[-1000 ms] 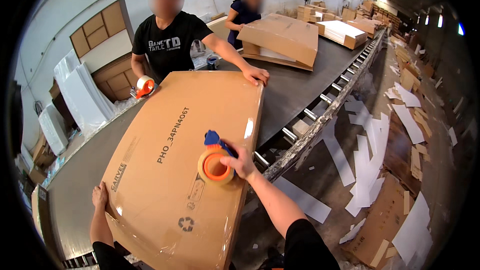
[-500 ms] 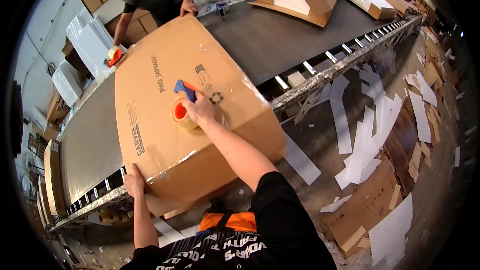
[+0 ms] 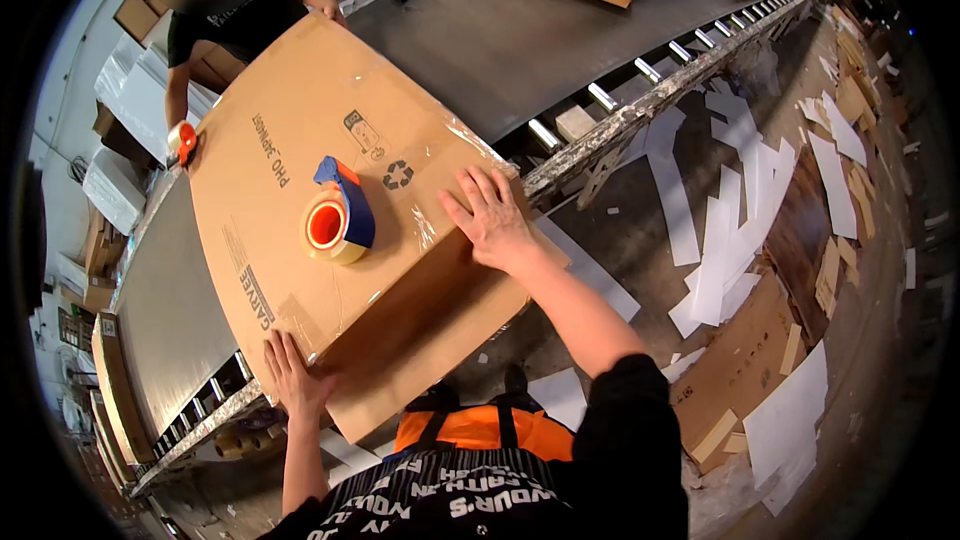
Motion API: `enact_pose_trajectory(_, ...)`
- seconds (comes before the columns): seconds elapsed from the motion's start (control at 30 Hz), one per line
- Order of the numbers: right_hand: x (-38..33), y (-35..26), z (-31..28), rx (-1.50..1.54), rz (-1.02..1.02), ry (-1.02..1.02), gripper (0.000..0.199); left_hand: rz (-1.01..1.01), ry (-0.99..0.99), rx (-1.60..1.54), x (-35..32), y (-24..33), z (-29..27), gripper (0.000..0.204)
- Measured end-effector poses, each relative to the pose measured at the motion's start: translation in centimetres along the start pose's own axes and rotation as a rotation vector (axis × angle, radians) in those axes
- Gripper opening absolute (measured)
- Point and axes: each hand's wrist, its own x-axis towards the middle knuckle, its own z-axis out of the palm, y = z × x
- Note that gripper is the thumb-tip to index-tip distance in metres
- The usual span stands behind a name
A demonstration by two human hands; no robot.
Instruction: The person tapes large cardboard boxes moving on a conveyor belt using a tape dispenser.
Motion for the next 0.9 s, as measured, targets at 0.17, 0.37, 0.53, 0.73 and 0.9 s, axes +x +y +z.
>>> enact_pose_trajectory(0.17,0.0,-2.1,4.1,0.139,0.02,0.305,0.06,0.101,-0.027,-0.055,4.1,2.6,1.6,0.106)
enact_pose_trajectory(0.37,1.7,-6.6,1.0,0.395,0.492,0.434,0.076,0.239,0.248,0.107,12.6,4.2,6.1,0.098)
enact_pose_trajectory(0.53,-5.2,-4.5,8.0,1.407,1.69,0.622,0.056,0.223,0.271,0.157,16.9,3.4,7.2,0.092)
enact_pose_trajectory(0.73,4.7,-5.6,3.5,1.985,1.304,0.878,0.019,0.267,0.286,0.184,17.6,3.3,6.3,0.084)
enact_pose_trajectory(0.9,10.7,-6.3,2.8,1.919,1.121,0.7,0.091,0.366,-0.074,-0.041,20.3,4.0,0.7,0.055)
